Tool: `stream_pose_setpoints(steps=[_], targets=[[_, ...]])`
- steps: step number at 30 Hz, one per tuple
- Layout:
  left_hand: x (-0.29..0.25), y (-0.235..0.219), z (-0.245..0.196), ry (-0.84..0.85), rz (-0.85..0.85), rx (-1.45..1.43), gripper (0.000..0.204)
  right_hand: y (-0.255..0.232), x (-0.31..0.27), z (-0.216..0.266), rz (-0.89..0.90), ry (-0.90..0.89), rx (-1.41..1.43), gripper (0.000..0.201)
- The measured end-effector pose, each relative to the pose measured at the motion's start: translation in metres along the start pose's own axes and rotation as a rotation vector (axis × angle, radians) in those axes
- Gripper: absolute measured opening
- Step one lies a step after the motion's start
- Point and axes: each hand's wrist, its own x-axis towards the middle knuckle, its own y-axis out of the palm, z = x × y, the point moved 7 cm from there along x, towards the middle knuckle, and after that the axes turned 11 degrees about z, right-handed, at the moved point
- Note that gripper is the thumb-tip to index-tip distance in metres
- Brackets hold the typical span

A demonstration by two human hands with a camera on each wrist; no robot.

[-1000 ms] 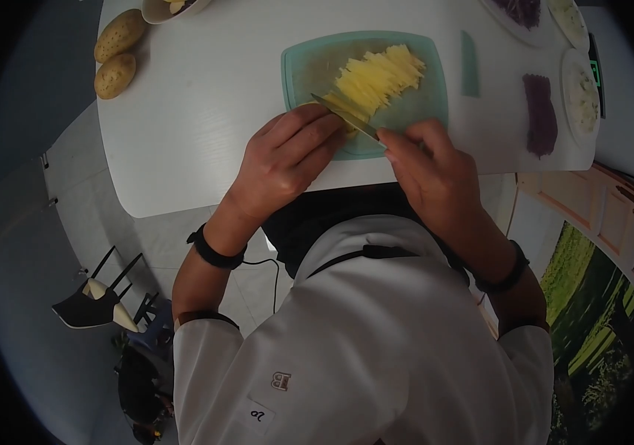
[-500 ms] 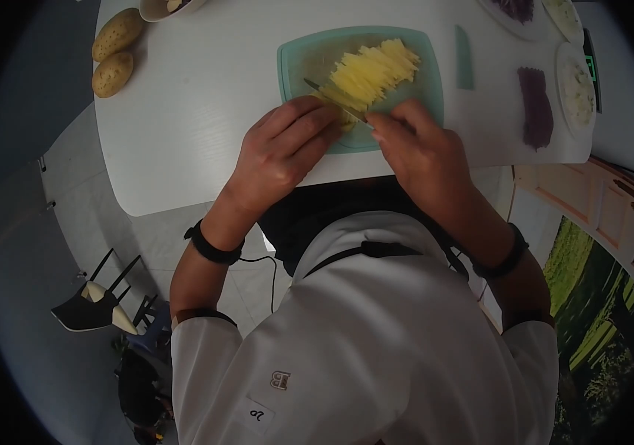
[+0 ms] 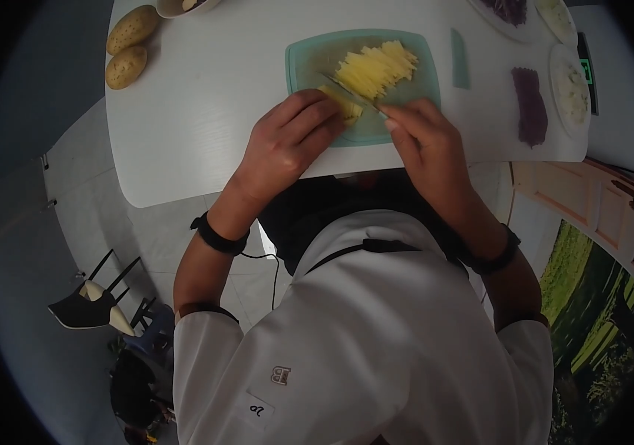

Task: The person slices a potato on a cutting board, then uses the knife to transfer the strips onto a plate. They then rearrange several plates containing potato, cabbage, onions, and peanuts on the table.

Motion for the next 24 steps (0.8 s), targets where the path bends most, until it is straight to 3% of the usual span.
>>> stream_pose_setpoints(steps=[11, 22, 24], targets=[[0.000, 0.000, 0.000, 0.002, -0.001, 0.006, 0.023, -0.001, -0.010, 0.018, -0.002, -0.151, -0.151, 0.025], [-0.003, 0.003, 0.002, 0.009, -0.014, 0.034, 0.029, 0.003, -0.005, 0.027, 0.016, -0.174, -0.307, 0.025], [-0.001, 0.001, 0.001, 0.004, -0.006, 0.009, 0.021, 0.005, -0.002, 0.027, 0.022, -0.174, -0.319, 0.024]])
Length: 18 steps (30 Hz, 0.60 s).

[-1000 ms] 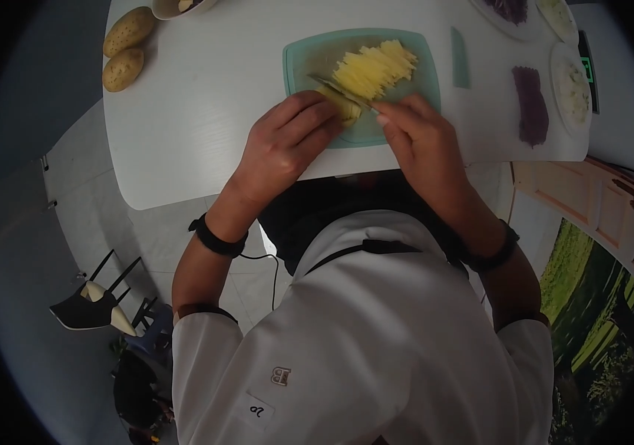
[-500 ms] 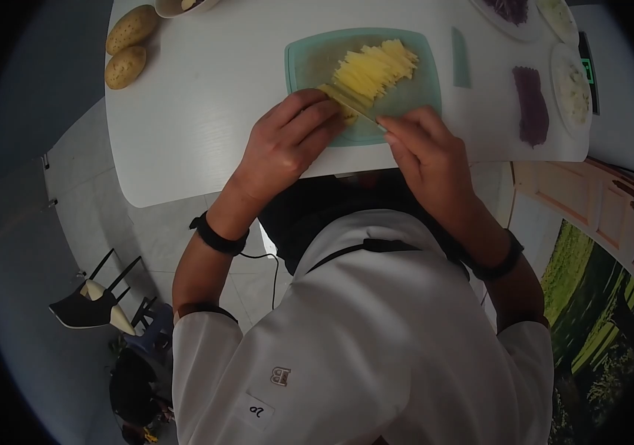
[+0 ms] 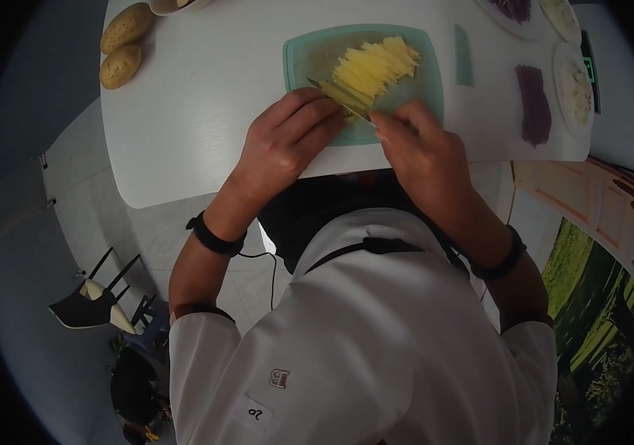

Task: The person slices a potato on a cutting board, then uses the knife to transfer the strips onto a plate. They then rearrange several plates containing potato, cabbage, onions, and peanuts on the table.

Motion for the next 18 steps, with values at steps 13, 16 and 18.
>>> stream_pose_setpoints(steps=[13, 16, 18], targets=[[-0.001, 0.002, 0.001, 0.015, -0.047, 0.034, 0.026, 0.007, 0.005, -0.031, -0.048, 0.209, 0.337, 0.017], [-0.002, 0.000, 0.001, 0.011, -0.042, 0.048, 0.027, 0.012, 0.001, -0.040, -0.019, 0.280, 0.489, 0.018], [-0.002, 0.000, -0.001, 0.014, -0.018, 0.031, 0.023, 0.013, -0.001, -0.044, -0.017, 0.311, 0.567, 0.019]])
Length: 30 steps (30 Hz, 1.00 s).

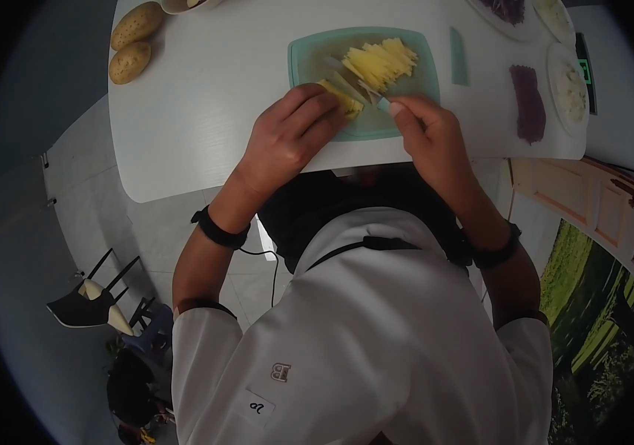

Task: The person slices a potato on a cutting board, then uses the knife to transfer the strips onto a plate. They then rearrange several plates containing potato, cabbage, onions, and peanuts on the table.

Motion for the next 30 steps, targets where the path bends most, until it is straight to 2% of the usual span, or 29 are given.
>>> stream_pose_setpoints(steps=[3, 10, 13, 19, 24, 30], targets=[[0.001, -0.003, -0.002, 0.010, -0.017, -0.002, 0.029, -0.006, 0.001, 0.003, 0.000, 0.049, 0.033, 0.018], [0.000, -0.007, -0.004, 0.030, -0.060, 0.025, 0.035, -0.012, -0.005, 0.032, -0.149, -0.239, -0.368, 0.019], [0.000, -0.011, -0.011, 0.081, -0.116, 0.098, 0.027, -0.012, -0.008, 0.037, -0.184, -0.315, -0.512, 0.023], [0.014, -0.016, -0.017, 0.108, -0.028, 0.095, 0.039, -0.010, -0.009, 0.046, -0.221, -0.383, -0.656, 0.028], [0.026, -0.005, -0.012, 0.031, 0.157, 0.065, 0.060, -0.010, -0.012, 0.047, -0.232, -0.411, -0.686, 0.029], [0.029, 0.003, -0.006, 0.003, 0.202, 0.022, 0.069, -0.008, -0.016, 0.044, -0.233, -0.434, -0.732, 0.030]])
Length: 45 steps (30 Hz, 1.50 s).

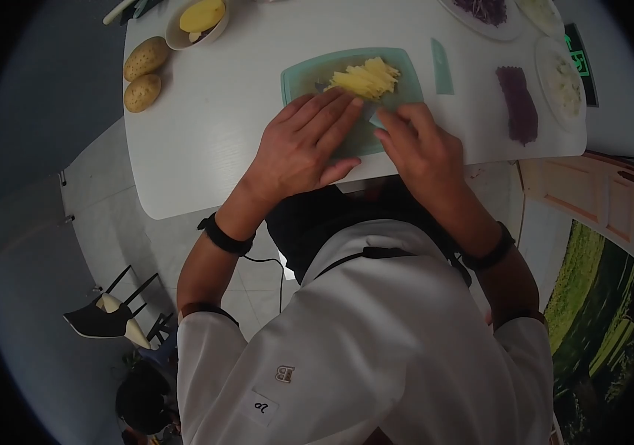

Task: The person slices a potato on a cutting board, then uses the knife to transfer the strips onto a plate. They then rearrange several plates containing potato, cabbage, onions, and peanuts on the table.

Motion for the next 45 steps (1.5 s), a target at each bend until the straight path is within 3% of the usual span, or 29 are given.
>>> stream_pose_setpoints(steps=[7, 10, 12, 14, 17, 19, 25, 32, 45], targets=[[0.004, -0.004, 0.002, 0.012, 0.036, -0.034, 0.074, -0.001, -0.006, 0.006, 0.003, 0.010, 0.112, 0.026], [-0.005, -0.022, 0.001, 0.029, -0.058, -0.047, 0.073, -0.001, -0.006, -0.003, 0.003, 0.092, 0.292, 0.022], [-0.020, -0.040, 0.004, -0.014, -0.258, -0.030, 0.066, -0.001, -0.007, -0.010, -0.008, 0.144, 0.413, 0.020], [-0.033, -0.044, 0.004, -0.068, -0.293, -0.055, 0.063, -0.001, -0.009, -0.016, 0.018, 0.213, 0.515, 0.020], [-0.050, -0.031, 0.005, -0.079, -0.276, 0.041, 0.051, 0.002, -0.013, -0.013, 0.043, 0.188, 0.503, 0.020], [-0.053, -0.020, 0.006, -0.087, -0.177, -0.007, 0.045, 0.005, -0.013, -0.012, 0.055, 0.180, 0.497, 0.020], [-0.046, -0.011, 0.006, -0.078, -0.177, 0.046, 0.029, 0.010, -0.013, -0.005, 0.092, 0.168, 0.456, 0.021], [-0.040, -0.005, 0.001, -0.034, -0.187, 0.112, 0.030, 0.012, -0.007, 0.009, 0.114, 0.072, 0.293, 0.026], [-0.034, -0.003, 0.001, -0.026, -0.136, 0.080, 0.035, 0.012, 0.001, 0.010, 0.181, 0.076, 0.289, 0.028]])
